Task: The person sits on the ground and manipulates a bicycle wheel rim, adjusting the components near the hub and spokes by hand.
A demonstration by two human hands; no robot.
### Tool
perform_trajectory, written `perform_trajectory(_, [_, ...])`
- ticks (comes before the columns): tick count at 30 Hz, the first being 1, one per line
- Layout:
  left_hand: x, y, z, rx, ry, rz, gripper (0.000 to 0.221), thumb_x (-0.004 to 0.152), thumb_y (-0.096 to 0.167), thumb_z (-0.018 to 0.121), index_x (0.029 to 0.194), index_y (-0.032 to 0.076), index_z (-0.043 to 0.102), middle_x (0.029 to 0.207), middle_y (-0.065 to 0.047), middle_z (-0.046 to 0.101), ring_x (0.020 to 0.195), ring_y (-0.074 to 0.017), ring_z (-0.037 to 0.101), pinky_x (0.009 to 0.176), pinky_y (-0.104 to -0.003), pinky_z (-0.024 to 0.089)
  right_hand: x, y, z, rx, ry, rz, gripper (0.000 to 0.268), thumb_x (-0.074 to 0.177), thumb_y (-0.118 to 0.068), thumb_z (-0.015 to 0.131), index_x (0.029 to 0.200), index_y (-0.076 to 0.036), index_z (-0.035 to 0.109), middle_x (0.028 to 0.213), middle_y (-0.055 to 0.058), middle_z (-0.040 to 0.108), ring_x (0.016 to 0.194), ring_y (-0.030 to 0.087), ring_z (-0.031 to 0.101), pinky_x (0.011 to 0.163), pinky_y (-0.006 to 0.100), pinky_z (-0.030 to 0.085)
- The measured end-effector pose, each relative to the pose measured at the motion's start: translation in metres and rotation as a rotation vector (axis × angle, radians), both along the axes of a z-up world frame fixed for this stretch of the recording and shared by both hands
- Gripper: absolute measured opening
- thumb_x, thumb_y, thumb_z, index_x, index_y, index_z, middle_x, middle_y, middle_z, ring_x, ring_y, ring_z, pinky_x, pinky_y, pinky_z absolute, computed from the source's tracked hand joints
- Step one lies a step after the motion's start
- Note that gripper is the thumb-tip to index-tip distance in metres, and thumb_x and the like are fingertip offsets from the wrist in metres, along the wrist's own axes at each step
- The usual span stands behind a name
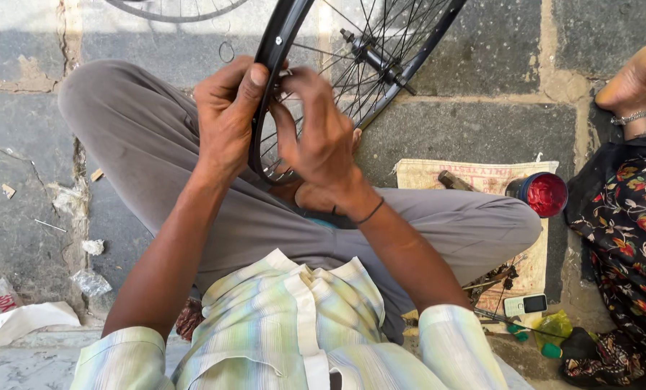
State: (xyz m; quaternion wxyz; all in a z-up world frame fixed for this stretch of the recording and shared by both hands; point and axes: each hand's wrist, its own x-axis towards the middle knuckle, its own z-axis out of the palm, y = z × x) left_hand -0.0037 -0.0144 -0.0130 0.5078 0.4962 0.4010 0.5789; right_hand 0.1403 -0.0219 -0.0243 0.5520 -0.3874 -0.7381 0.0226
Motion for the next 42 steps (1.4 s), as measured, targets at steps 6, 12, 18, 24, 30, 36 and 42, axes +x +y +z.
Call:
perform_trajectory(6, [0.01, -0.006, -0.001, -0.06, 0.151, 0.271, 0.034, 0.101, 0.028, 0.078, 0.096, -0.004, 0.07, 0.083, -0.001, 0.062, 0.076, -0.0075, 0.053, 0.067, -0.024, 0.043, -0.003, -0.005, 0.003, -0.184, 0.016, -0.055, 0.028, 0.092, -0.001, 0.079, 0.112, 0.0, 0.06, 0.115, 0.018, 0.063, 0.095, 0.032, 0.074, 0.076, 0.038, 0.061])
perform_trajectory(12, [0.002, 0.0, 0.014, 0.034, -0.007, -0.052, 0.039, 0.102, 0.04, 0.073, 0.102, 0.001, 0.07, 0.093, 0.003, 0.065, 0.085, -0.0034, 0.056, 0.077, -0.02, 0.046, 0.002, 0.002, -0.001, -0.074, 0.034, 0.023, 0.031, 0.096, -0.002, 0.078, 0.117, -0.001, 0.055, 0.126, 0.02, 0.062, 0.105, 0.035, 0.074, 0.083, 0.037, 0.064])
perform_trajectory(18, [0.004, -0.003, 0.002, -0.069, 0.129, 0.219, 0.035, 0.101, 0.032, 0.075, 0.097, -0.003, 0.072, 0.082, 0.0, 0.065, 0.075, -0.0073, 0.053, 0.066, -0.024, 0.043, -0.005, -0.005, 0.009, -0.142, 0.109, -0.002, 0.032, 0.096, 0.002, 0.075, 0.12, 0.003, 0.053, 0.132, 0.028, 0.06, 0.109, 0.036, 0.074, 0.081, 0.034, 0.065])
perform_trajectory(24, [-0.002, 0.004, 0.004, -0.011, -0.119, -0.073, 0.039, 0.105, 0.035, 0.075, 0.105, -0.003, 0.073, 0.095, -0.004, 0.071, 0.086, -0.0087, 0.061, 0.078, -0.024, 0.047, 0.007, 0.011, 0.02, -0.312, 0.178, 0.213, 0.034, 0.092, 0.0, 0.076, 0.116, 0.005, 0.052, 0.108, 0.014, 0.06, 0.098, 0.027, 0.071, 0.085, 0.036, 0.06])
perform_trajectory(30, [0.014, -0.006, -0.002, -0.136, 0.174, 0.395, 0.039, 0.1, 0.031, 0.081, 0.085, -0.004, 0.071, 0.072, -0.001, 0.056, 0.067, -0.009, 0.045, 0.059, -0.029, 0.034, -0.009, 0.005, 0.007, -0.325, 0.199, 0.072, 0.027, 0.09, 0.002, 0.078, 0.109, 0.001, 0.059, 0.111, 0.017, 0.061, 0.095, 0.025, 0.069, 0.08, 0.035, 0.059])
perform_trajectory(36, [0.008, -0.002, 0.014, 0.165, 0.326, 0.21, 0.046, 0.111, 0.036, 0.061, 0.08, 0.003, 0.058, 0.072, 0.004, 0.049, 0.068, -0.0064, 0.042, 0.06, -0.026, 0.032, -0.017, -0.021, -0.013, -0.161, 0.177, -0.045, 0.026, 0.1, 0.0, 0.07, 0.12, 0.005, 0.054, 0.137, 0.025, 0.056, 0.121, 0.035, 0.067, 0.099, 0.041, 0.061])
perform_trajectory(42, [0.013, 0.019, 0.019, 0.083, 0.294, 0.17, 0.05, 0.106, 0.039, 0.068, 0.074, 0.005, 0.05, 0.066, 0.004, 0.049, 0.063, -0.005, 0.057, 0.056, -0.027, 0.043, 0.015, -0.002, -0.008, -0.26, 0.4, -0.087, 0.025, 0.101, -0.015, 0.07, 0.119, -0.001, 0.06, 0.119, 0.017, 0.07, 0.104, 0.025, 0.071, 0.092, 0.037, 0.059])
